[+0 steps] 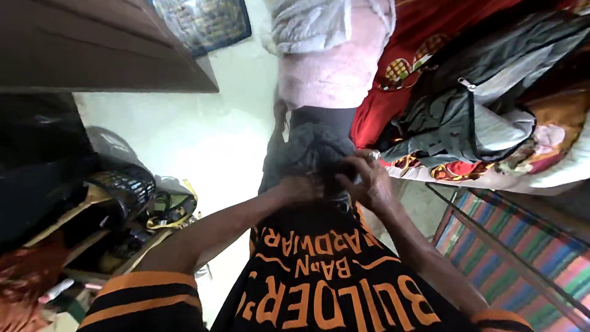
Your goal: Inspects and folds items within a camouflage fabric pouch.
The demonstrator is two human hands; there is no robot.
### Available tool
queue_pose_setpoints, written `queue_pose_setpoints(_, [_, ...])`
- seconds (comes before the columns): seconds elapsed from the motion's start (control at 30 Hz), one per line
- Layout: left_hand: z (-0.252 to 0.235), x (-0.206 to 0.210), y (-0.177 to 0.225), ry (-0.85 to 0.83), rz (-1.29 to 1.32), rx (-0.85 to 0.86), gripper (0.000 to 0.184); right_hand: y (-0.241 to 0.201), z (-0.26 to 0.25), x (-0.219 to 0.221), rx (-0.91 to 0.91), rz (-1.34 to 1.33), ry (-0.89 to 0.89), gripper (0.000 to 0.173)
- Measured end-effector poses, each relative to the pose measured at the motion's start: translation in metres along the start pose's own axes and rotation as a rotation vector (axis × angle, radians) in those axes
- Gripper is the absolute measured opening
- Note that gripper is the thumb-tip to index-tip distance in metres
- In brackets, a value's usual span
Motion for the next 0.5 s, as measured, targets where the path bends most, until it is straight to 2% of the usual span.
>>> queue_pose_setpoints(0.1, [0.006, -0.008, -0.013, 0.021, 0.109, -0.157, 0.033, -0.021, 0.003, 0.011, -0.226, 0.127, 0.169, 0.029])
queue_pose_setpoints(0.13, [0.007, -0.013, -0.01, 0.084, 0.084, -0.2, 0.032, -0.026, 0.003, 0.015, -0.273, 0.141, 0.173, 0.032])
queue_pose_setpoints(0.2, [0.01, -0.011, -0.012, 0.018, 0.194, -0.37, 0.033, -0.035, -0.003, 0.033, -0.36, 0.155, 0.171, 0.034])
queue_pose_setpoints(0.27, [0.007, -0.003, -0.006, -0.006, 0.12, -0.338, 0.024, -0.035, -0.006, 0.054, -0.43, 0.184, 0.222, 0.028])
queue_pose_setpoints(0.33, [0.015, -0.029, 0.016, 0.29, -0.064, -0.102, 0.014, -0.03, -0.009, 0.063, -0.445, 0.187, 0.256, 0.025])
queue_pose_setpoints(0.4, [0.042, -0.051, 0.038, 0.474, -0.05, -0.003, 0.023, -0.026, -0.005, 0.062, -0.428, 0.17, 0.215, 0.036])
queue_pose_setpoints(0.43, [0.059, -0.061, 0.047, 0.54, -0.005, -0.021, 0.029, -0.023, 0.0, 0.062, -0.417, 0.166, 0.188, 0.043])
queue_pose_setpoints(0.5, [0.099, -0.074, 0.047, 0.733, 0.036, -0.187, 0.031, -0.02, 0.006, 0.061, -0.417, 0.189, 0.149, 0.055])
Point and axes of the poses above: each hand's wrist, its own z-axis away from the middle knuckle, its own x-axis out of the palm, y = z × x, the point moved 9 cm from there along -z, towards the middle knuckle, and after that the axes turned 4 degrees about x, right-handed, at the moved point
